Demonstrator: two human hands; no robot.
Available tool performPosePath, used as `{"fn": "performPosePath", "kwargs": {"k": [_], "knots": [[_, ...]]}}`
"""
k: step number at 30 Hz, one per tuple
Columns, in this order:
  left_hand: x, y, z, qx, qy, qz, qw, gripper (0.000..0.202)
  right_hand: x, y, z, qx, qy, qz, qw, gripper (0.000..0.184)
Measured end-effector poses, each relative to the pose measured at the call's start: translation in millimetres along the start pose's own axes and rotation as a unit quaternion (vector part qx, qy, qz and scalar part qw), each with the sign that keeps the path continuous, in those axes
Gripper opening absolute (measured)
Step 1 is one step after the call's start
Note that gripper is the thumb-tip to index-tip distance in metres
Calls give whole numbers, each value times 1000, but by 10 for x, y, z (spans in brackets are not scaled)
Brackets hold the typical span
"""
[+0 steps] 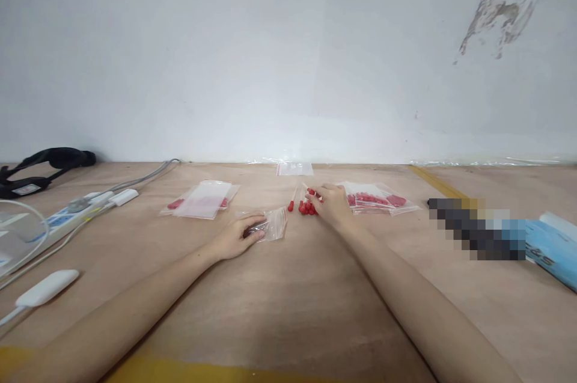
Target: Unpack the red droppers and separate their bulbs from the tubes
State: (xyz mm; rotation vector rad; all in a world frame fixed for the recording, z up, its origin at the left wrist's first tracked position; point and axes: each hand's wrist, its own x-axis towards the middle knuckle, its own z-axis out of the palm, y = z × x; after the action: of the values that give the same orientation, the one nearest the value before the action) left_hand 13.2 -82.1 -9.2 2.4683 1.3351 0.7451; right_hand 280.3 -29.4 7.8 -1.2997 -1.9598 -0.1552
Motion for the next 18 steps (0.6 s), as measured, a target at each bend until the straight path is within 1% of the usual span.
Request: {"fn": "performPosePath", "kwargs": {"k": [2, 3, 8, 10, 11, 13, 14, 16, 18], "knots": [[1, -1, 3, 0, 2, 2, 1000, 39, -26, 18, 10, -11, 24, 16, 1000, 24], [1, -1, 4, 0, 3, 2, 1000, 39, -41, 32, 17, -19, 22, 24, 999, 24], [0, 4, -4, 6, -7, 6, 1000, 40, -112, 47, 27, -87, -26, 72, 993, 28], [-1, 4, -11, 8, -14, 9, 1000, 42, -134, -21, 12, -92, -8, 80, 992, 32], [-2, 3, -15, 10, -20, 10, 1000, 43, -147, -76, 3, -80, 4, 70, 994, 33], [-6, -1, -21, 12, -30, 10, 999, 46, -189, -221, -10, -29, 10, 15, 999, 31], [-9, -2, -24, 13, -35, 9, 999, 47, -219, -302, -10, 4, -4, -30, 1000, 31], [-15, 2, -31, 14, -43, 6, 999, 48, -292, -457, 5, 58, -61, -133, 987, 32], [-15, 19, -45, 17, -56, 1, 998, 50, -368, -570, 36, 79, -131, -210, 966, 36]]}}
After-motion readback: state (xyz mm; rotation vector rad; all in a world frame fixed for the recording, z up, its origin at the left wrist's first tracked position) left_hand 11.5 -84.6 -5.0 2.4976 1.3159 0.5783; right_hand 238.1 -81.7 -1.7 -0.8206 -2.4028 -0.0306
